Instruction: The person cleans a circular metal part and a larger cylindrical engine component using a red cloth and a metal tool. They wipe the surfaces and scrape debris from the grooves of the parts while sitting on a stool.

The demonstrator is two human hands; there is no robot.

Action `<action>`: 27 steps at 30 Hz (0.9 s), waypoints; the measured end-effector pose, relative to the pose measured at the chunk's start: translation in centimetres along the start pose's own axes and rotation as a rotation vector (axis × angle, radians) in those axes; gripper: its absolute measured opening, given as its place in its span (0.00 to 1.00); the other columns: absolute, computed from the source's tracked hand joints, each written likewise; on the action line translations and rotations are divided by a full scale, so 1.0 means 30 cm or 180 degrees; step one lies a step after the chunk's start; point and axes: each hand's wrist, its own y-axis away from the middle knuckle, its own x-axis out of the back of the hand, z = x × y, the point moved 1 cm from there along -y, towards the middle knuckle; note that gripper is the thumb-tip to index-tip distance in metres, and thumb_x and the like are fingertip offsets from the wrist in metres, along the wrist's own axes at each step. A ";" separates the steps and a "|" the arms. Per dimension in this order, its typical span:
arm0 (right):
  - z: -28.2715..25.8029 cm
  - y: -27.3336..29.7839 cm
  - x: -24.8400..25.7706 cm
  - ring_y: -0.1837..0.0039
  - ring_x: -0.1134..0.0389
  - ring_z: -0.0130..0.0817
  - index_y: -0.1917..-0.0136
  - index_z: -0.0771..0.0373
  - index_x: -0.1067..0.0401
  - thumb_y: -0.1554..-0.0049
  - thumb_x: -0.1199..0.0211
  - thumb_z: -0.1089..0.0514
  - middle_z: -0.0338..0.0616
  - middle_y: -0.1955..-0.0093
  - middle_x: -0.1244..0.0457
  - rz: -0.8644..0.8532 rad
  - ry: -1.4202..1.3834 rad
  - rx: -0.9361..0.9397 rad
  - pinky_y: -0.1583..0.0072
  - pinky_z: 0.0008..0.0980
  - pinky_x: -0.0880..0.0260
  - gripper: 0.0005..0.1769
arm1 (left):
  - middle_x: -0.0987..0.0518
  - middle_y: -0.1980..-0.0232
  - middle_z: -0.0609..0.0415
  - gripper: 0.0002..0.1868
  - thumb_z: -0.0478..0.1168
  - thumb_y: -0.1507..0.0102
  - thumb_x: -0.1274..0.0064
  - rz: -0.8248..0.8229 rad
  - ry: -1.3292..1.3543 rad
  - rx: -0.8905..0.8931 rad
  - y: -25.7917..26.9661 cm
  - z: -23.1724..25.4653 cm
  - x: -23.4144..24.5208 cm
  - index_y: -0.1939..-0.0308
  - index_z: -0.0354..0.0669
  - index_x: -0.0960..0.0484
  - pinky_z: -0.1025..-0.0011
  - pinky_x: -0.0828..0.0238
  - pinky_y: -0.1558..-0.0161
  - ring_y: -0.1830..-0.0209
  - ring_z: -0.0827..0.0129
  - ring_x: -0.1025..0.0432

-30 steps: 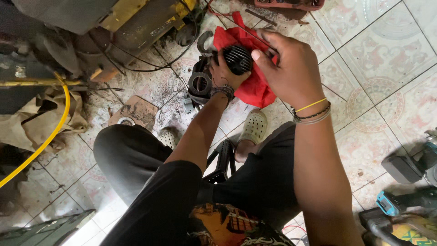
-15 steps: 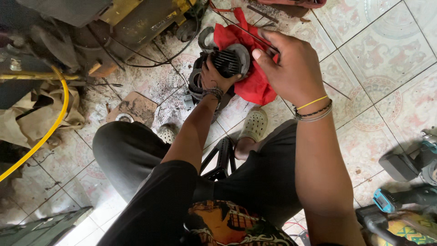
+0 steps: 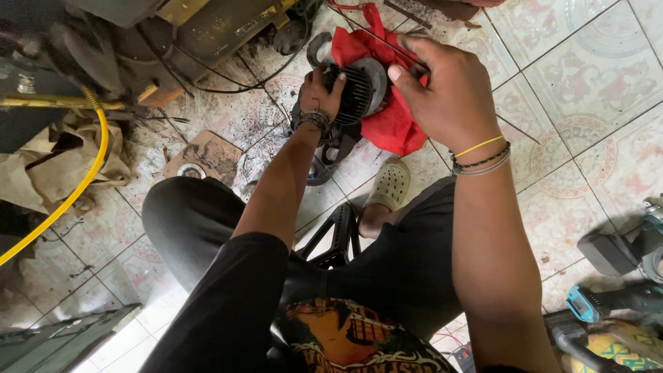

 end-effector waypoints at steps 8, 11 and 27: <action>-0.006 -0.013 -0.013 0.53 0.29 0.49 0.32 0.64 0.25 0.36 0.37 0.52 0.51 0.52 0.28 -0.0008 0.0047 0.0068 0.53 0.45 0.32 0.23 | 0.26 0.41 0.36 0.38 0.69 0.39 0.55 -0.0431 -0.0193 -0.0197 -0.024 -0.035 -0.005 0.35 0.50 0.28 0.46 0.33 0.42 0.41 0.38 0.29; -0.006 -0.016 -0.019 0.53 0.29 0.49 0.31 0.64 0.25 0.36 0.37 0.51 0.51 0.52 0.29 -0.0033 0.0061 0.0025 0.53 0.45 0.33 0.23 | 0.26 0.43 0.36 0.37 0.67 0.39 0.52 -0.0286 -0.0239 -0.0443 -0.013 -0.045 -0.021 0.37 0.45 0.29 0.45 0.32 0.45 0.44 0.37 0.29; 0.006 -0.024 -0.032 0.54 0.29 0.49 0.32 0.66 0.25 0.36 0.36 0.50 0.52 0.54 0.29 -0.0048 0.0157 -0.0026 0.54 0.47 0.32 0.24 | 0.31 0.35 0.36 0.42 0.67 0.40 0.47 -0.0515 -0.0602 -0.0650 -0.027 -0.056 -0.044 0.30 0.48 0.34 0.43 0.34 0.41 0.39 0.36 0.33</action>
